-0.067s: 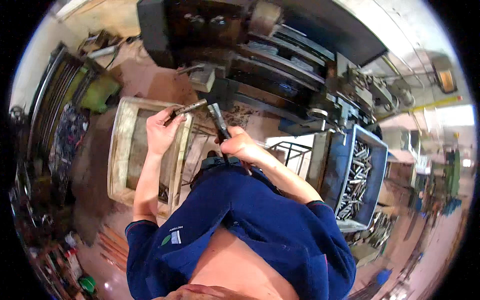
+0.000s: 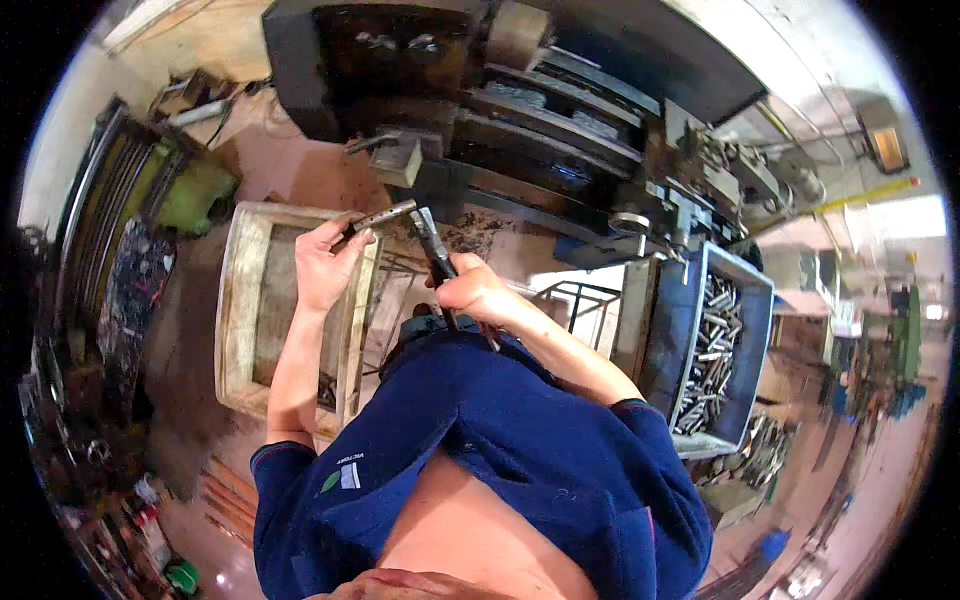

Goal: The person operates a metal turning machine, repeatedly picking up cylindrical metal rods from a bin, inserting them into the machine's chuck, and then removing the processed rods to place them into a wooden crate. The cycle of loading, processing, and unloading is repeated continuously.

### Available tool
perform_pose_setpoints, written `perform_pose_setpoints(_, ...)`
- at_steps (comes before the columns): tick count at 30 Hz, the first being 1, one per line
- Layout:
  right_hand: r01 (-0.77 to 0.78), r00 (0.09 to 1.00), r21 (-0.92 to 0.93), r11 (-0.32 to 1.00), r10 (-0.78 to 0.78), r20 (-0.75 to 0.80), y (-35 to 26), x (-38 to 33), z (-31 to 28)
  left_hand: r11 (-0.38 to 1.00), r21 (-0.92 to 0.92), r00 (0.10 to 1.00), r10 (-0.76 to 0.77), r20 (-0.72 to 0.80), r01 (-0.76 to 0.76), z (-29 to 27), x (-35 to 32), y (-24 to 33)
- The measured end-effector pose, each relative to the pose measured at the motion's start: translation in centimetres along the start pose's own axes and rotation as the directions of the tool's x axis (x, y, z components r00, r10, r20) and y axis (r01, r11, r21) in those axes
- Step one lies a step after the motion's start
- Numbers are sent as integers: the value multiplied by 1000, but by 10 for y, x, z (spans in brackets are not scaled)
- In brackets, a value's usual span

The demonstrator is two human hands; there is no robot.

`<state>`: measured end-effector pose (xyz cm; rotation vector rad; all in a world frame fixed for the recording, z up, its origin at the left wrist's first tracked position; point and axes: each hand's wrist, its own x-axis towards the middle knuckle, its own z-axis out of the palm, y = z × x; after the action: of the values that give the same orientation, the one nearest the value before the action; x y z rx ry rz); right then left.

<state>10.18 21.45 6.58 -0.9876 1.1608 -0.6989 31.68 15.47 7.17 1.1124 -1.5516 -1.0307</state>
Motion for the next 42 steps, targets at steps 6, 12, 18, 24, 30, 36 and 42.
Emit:
perform_pose_setpoints(6,-85,993,-66,994,79,-85,-6,-15,-14,1000,18,986,0,166,-3,38,12,14)
perform_pose_setpoints(12,93,966,-109,990,-116,-230,-6,-19,-10,998,-36,960,-33,277,45,55,25,5)
perform_pose_setpoints(18,136,904,-298,945,-242,-353,26,-10,-16,996,-21,884,-69,463,89,63,47,-13)
perform_pose_setpoints(24,50,871,212,976,61,-487,30,-4,-23,946,-179,840,-142,524,271,80,60,-34)
perform_pose_setpoints(30,268,792,402,875,38,-609,34,3,-74,864,-137,668,-265,696,485,133,27,-52)
perform_pose_setpoints(36,393,602,271,879,-23,-798,10,44,-168,807,-152,438,-143,887,571,209,64,-16)
perform_pose_setpoints(42,380,547,105,919,-131,-827,-5,70,-243,924,-193,572,-34,819,331,306,108,-44)
